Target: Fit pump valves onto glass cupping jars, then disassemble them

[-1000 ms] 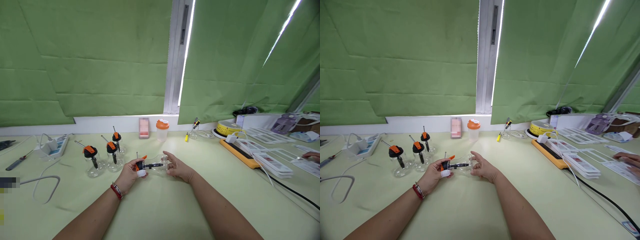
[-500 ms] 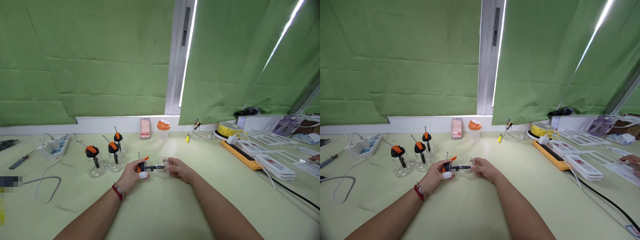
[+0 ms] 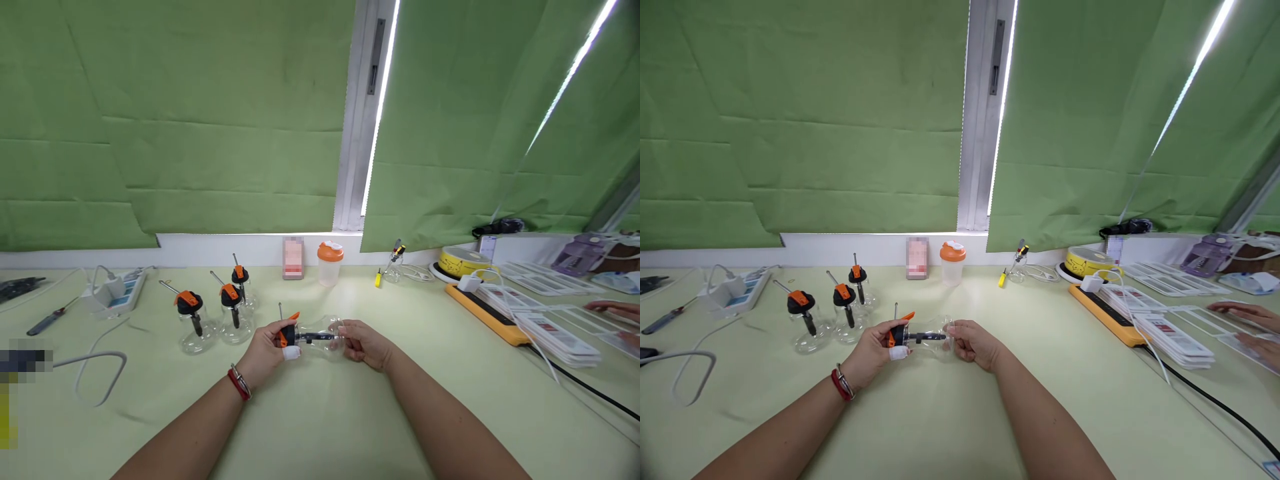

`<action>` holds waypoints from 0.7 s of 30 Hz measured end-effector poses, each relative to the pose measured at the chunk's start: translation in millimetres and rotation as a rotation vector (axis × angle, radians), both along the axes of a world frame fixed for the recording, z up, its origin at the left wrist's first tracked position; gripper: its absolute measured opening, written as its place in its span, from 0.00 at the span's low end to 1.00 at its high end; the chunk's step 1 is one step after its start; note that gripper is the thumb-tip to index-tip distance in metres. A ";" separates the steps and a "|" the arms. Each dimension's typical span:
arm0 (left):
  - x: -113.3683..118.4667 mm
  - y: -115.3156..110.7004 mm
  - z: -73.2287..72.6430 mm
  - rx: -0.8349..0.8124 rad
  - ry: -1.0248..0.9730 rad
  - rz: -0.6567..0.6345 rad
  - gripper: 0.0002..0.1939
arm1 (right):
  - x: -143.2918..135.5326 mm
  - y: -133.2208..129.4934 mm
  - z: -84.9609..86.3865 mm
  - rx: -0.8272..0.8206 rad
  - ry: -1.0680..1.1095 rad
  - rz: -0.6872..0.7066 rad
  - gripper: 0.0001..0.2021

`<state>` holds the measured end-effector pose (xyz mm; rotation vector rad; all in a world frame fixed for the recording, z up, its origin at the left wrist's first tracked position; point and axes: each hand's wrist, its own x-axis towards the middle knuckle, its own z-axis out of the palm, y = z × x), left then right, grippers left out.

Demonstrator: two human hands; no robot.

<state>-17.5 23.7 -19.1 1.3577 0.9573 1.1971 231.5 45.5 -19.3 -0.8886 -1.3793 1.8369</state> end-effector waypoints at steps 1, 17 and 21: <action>-0.1 -0.2 0.1 0.002 0.003 -0.003 0.28 | 0.4 0.3 -0.4 -0.005 0.006 0.004 0.19; 0.0 -2.2 2.8 0.090 0.094 0.002 0.27 | 4.5 -0.9 -1.0 0.075 -0.108 -0.023 0.23; -1.6 -7.2 9.2 0.242 0.195 0.037 0.23 | 7.1 -3.7 6.0 0.422 -0.241 -0.153 0.38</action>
